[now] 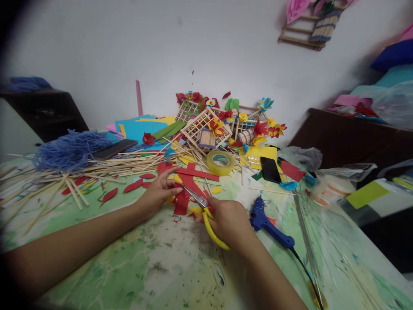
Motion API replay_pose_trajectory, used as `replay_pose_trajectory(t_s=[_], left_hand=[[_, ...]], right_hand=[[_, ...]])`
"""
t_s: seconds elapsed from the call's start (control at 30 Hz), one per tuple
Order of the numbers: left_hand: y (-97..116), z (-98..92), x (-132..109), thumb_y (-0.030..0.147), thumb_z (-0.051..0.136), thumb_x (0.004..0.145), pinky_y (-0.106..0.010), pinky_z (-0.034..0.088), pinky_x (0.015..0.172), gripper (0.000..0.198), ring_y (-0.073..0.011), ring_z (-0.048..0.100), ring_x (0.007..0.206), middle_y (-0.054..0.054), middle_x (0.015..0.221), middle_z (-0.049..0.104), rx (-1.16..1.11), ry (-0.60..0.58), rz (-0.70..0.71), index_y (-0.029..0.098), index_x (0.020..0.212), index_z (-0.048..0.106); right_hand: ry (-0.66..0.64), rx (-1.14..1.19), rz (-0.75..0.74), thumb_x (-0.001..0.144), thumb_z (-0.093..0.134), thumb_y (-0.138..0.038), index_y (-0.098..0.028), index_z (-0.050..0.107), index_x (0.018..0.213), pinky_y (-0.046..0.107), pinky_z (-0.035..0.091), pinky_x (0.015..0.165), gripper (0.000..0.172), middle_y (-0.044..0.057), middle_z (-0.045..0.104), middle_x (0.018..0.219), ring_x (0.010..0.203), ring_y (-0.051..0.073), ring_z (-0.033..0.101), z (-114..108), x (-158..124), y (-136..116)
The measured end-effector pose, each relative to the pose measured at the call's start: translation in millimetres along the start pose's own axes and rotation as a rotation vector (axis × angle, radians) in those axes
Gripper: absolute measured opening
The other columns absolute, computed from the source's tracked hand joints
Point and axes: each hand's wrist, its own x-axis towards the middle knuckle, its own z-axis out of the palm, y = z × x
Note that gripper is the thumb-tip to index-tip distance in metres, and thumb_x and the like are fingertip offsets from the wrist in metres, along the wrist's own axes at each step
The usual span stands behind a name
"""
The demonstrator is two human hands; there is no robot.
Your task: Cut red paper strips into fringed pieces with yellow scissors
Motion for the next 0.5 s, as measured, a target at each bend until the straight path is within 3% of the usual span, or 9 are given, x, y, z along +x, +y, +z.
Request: replay_pose_trajectory(t_s=[0.23, 0.37, 0.5], left_hand=[[5, -10.1, 9, 0.025, 0.067, 0.068, -0.019, 0.039, 0.058, 0.068, -0.0087, 0.054, 0.061, 0.004, 0.067, 0.056, 0.122, 0.077, 0.036, 0.022, 0.129, 0.038], [12, -30.2, 24, 0.029, 0.064, 0.068, -0.022, 0.039, 0.059, 0.062, -0.0104, 0.052, 0.06, 0.003, 0.065, 0.056, 0.251, 0.159, 0.076, 0.018, 0.126, 0.042], [18, -53.6, 37, 0.027, 0.062, 0.067, -0.024, 0.038, 0.058, 0.056, -0.0119, 0.05, 0.057, 0.003, 0.062, 0.056, 0.411, 0.211, 0.127, 0.016, 0.121, 0.05]], right_hand=[[0.035, -0.104, 0.195, 0.08, 0.044, -0.051, -0.026, 0.059, 0.103, 0.027, 0.032, 0.055, 0.037, 0.007, 0.07, 0.082, 0.077, 0.025, 0.064, 5, 6, 5], [-0.001, -0.125, 0.37, 0.08, 0.043, -0.047, -0.024, 0.06, 0.102, 0.029, 0.036, 0.056, 0.036, 0.01, 0.069, 0.083, 0.077, 0.028, 0.064, 8, 9, 11], [-0.008, -0.108, 0.413, 0.08, 0.043, -0.04, -0.023, 0.059, 0.102, 0.03, 0.038, 0.056, 0.032, 0.011, 0.069, 0.087, 0.078, 0.029, 0.064, 8, 9, 15]])
